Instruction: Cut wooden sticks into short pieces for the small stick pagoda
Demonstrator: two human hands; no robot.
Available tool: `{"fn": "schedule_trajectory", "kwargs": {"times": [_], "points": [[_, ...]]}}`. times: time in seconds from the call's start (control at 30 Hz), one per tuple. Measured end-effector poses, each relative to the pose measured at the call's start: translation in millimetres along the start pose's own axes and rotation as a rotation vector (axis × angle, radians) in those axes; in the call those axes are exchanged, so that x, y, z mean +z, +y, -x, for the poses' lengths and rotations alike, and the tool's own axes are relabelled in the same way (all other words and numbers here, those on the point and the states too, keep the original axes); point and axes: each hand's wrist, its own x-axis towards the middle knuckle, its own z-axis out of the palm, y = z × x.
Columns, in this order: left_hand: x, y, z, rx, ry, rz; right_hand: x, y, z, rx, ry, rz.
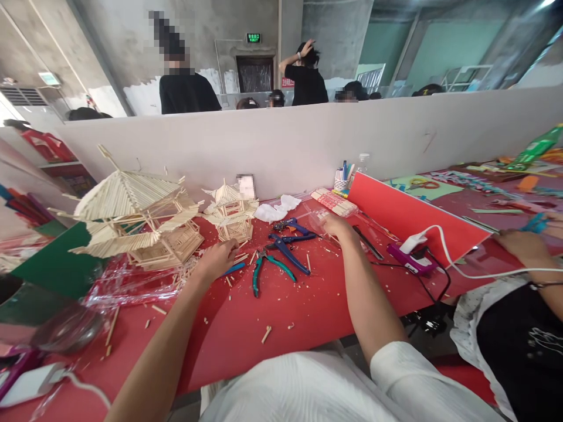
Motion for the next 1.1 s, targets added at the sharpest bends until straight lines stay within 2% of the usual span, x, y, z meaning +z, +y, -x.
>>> {"fn": "schedule_trajectory", "kwargs": {"times": [0.3,0.7,1.1], "points": [[-3.0,0,2,-0.009,-0.006,0.011,-2,0,-5,0.137,-0.094,0.059],[-6.7,4,3,-0.014,-0.016,-0.007,-7,14,-7,0.2,0.005,0.086],[1.0,-1,2,0.003,-0.032,-0.008,8,15,-15,0.202,0.042,0.06]]}}
